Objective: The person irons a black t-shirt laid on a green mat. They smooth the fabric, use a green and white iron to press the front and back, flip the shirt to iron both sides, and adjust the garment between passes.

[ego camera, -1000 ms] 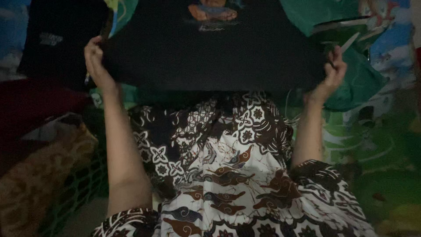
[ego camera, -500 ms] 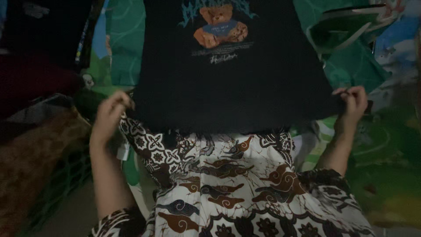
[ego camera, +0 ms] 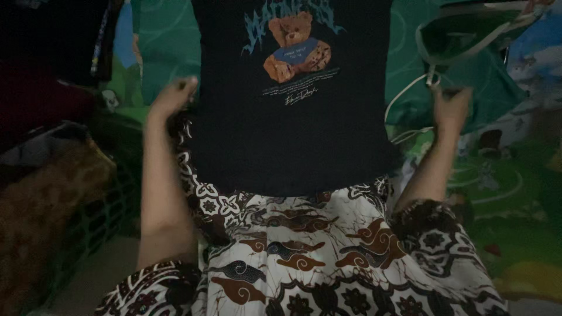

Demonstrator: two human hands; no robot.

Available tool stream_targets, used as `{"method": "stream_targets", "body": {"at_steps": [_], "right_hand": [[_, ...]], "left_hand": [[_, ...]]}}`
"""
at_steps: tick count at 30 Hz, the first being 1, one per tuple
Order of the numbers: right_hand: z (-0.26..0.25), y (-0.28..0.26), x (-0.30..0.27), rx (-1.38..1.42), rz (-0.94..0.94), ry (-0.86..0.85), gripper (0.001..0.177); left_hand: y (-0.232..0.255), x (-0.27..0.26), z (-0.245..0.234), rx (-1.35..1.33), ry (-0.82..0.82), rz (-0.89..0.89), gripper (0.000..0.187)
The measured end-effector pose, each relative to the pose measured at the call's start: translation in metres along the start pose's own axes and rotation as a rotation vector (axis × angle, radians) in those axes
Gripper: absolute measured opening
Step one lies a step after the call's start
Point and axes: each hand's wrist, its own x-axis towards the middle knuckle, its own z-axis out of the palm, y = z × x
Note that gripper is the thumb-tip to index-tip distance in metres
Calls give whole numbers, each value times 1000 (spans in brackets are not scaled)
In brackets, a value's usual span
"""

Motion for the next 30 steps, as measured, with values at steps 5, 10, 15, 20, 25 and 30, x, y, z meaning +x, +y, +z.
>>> {"method": "stream_targets", "body": {"at_steps": [5, 10, 15, 20, 25, 30], "right_hand": [[45, 10, 82, 603, -310, 74, 73], [61, -12, 104, 630, -463, 297, 61], [53, -34, 119, 470, -444, 285, 67], [62, -32, 115, 339, -397, 288, 65], [65, -21, 115, 279, -496, 290, 70], [46, -56, 133, 350, -678, 115, 61]], "left_hand": [[-26, 113, 53, -285, 302, 232, 69], [17, 131, 60, -566, 240, 6, 72], [45, 150, 35, -1011, 150, -60, 70], [10, 239, 33, -1293, 259, 424, 57], [-28, 246, 39, -1050, 824, 614, 50], [-38, 184, 66, -740, 657, 52, 68]]}}
